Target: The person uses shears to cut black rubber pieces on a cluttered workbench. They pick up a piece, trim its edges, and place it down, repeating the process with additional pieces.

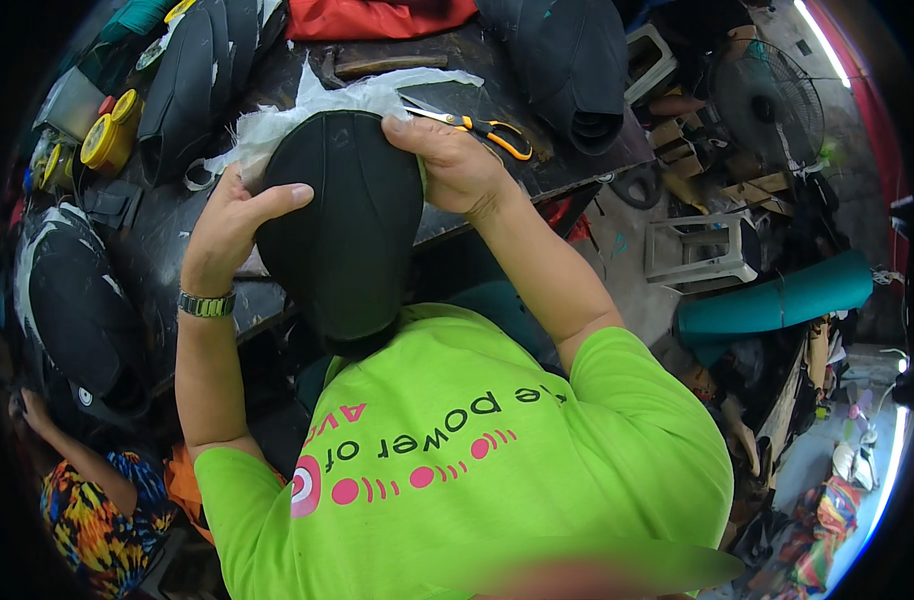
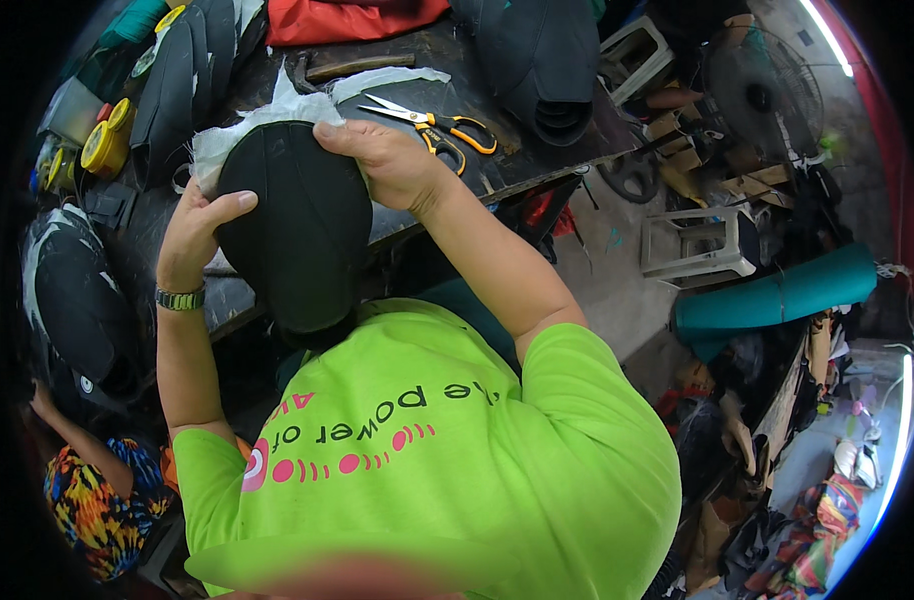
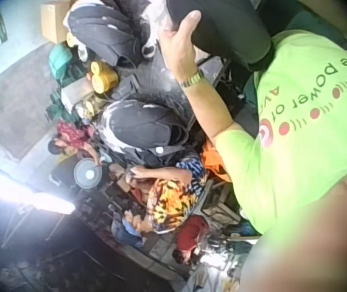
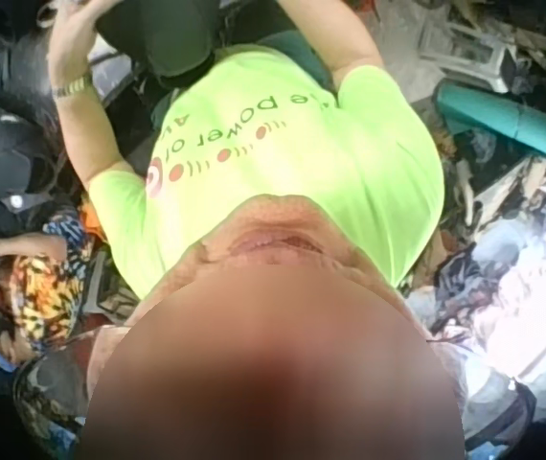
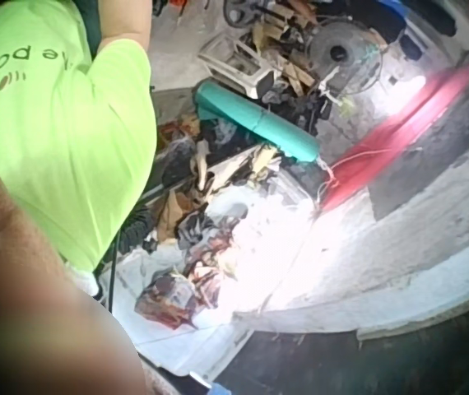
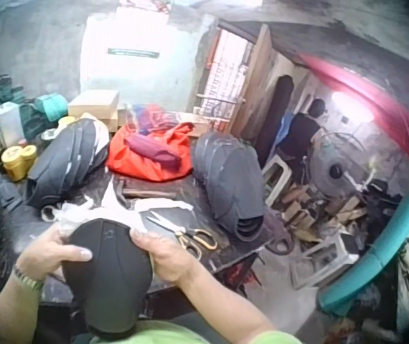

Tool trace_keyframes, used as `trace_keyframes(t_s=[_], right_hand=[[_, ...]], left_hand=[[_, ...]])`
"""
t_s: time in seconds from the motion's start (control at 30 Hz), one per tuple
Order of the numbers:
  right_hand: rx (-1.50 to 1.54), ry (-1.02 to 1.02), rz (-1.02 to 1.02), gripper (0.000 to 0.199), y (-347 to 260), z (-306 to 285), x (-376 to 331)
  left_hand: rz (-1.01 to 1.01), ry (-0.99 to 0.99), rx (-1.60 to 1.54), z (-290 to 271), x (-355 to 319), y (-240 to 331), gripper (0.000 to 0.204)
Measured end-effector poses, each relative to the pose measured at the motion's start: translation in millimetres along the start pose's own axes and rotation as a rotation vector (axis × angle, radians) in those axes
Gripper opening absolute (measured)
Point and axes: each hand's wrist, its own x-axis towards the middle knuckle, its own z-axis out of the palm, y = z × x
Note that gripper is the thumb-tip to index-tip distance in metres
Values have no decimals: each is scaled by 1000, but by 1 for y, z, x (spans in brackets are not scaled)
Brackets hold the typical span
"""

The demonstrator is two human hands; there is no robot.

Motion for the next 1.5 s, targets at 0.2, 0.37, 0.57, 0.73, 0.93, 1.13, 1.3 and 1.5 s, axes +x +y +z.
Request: trace_keyframes(t_s=[0.2,0.37,0.57,0.73,0.93,1.13,1.3,1.5], right_hand=[[-797,303,-546,27,18,25,8],[-1308,323,-679,27,24,17,17],[-2011,426,-356,31,-5,-33,-12],[-2263,649,273,43,-31,-69,-51],[-2199,664,301,34,-31,-95,-52],[-1145,486,347,25,-42,-75,-46],[-532,131,243,46,35,-16,-54],[-529,-81,384,75,85,13,-64]], left_hand=[[5,48,150,7,3,1,49],[130,113,286,-10,6,-18,43],[66,243,726,-71,6,-61,45],[21,318,598,-92,-6,-85,43],[118,342,36,-96,-18,-80,35],[378,567,-311,-109,-39,-95,44],[340,611,-671,-114,-42,-119,33],[322,492,-883,-123,-45,-122,29]])
